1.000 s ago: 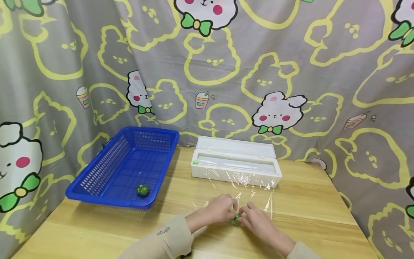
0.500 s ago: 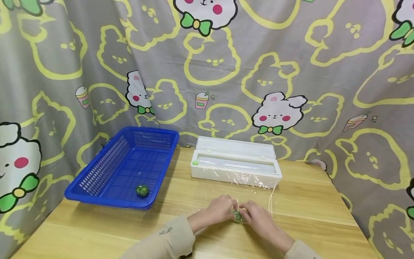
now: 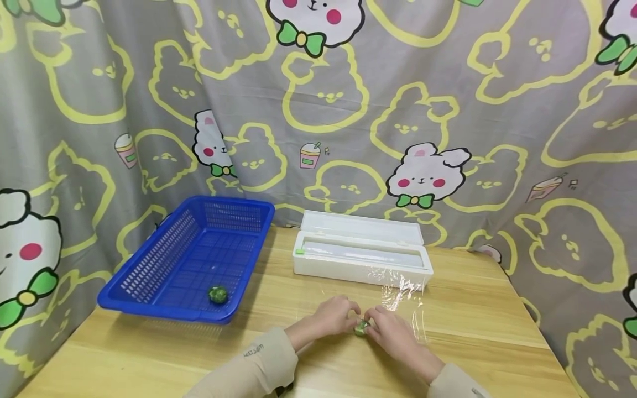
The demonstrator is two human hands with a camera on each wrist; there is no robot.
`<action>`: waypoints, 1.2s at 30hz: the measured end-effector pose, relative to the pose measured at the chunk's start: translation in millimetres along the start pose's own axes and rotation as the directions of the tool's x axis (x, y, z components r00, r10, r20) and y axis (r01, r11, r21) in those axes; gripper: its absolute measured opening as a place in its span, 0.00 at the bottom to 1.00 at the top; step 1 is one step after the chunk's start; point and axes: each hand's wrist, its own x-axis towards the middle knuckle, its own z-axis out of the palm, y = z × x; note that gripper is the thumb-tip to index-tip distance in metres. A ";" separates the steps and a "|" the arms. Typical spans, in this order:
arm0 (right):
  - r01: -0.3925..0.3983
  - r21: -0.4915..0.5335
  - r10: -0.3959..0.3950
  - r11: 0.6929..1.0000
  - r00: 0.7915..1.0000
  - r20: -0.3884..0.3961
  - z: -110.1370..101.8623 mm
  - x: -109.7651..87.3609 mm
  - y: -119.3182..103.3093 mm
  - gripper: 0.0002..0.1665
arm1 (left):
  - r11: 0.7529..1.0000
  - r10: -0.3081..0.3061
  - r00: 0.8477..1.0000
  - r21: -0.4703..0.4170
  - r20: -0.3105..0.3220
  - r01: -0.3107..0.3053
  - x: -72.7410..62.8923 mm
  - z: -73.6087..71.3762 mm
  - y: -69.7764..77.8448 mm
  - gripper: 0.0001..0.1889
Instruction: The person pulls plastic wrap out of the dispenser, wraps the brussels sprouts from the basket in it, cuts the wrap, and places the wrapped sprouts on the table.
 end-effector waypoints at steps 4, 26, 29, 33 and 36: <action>0.001 -0.008 -0.001 1.000 1.000 -0.007 0.7 2.4 0.1 0.08 | 1.000 -0.009 0.998 -0.026 -0.056 0.008 1.6 0.9 -0.3 0.13; -0.082 0.110 0.076 0.991 0.995 0.057 3.0 4.9 -0.1 0.16 | 0.997 -0.050 0.998 0.054 -0.030 0.052 6.5 1.2 0.4 0.11; -0.092 0.098 0.087 0.991 0.995 0.058 3.5 6.7 0.7 0.14 | 0.997 -0.047 0.998 0.062 -0.034 0.049 8.2 1.7 -0.6 0.11; -0.105 0.093 0.100 0.990 0.993 0.061 3.5 9.6 1.5 0.13 | 0.994 -0.047 0.993 0.094 -0.109 0.057 10.2 0.6 -1.7 0.12; -0.108 0.080 0.104 0.991 0.993 0.051 4.2 11.6 1.9 0.12 | 0.989 -0.039 0.983 0.136 -0.182 0.064 12.3 -0.7 -1.6 0.12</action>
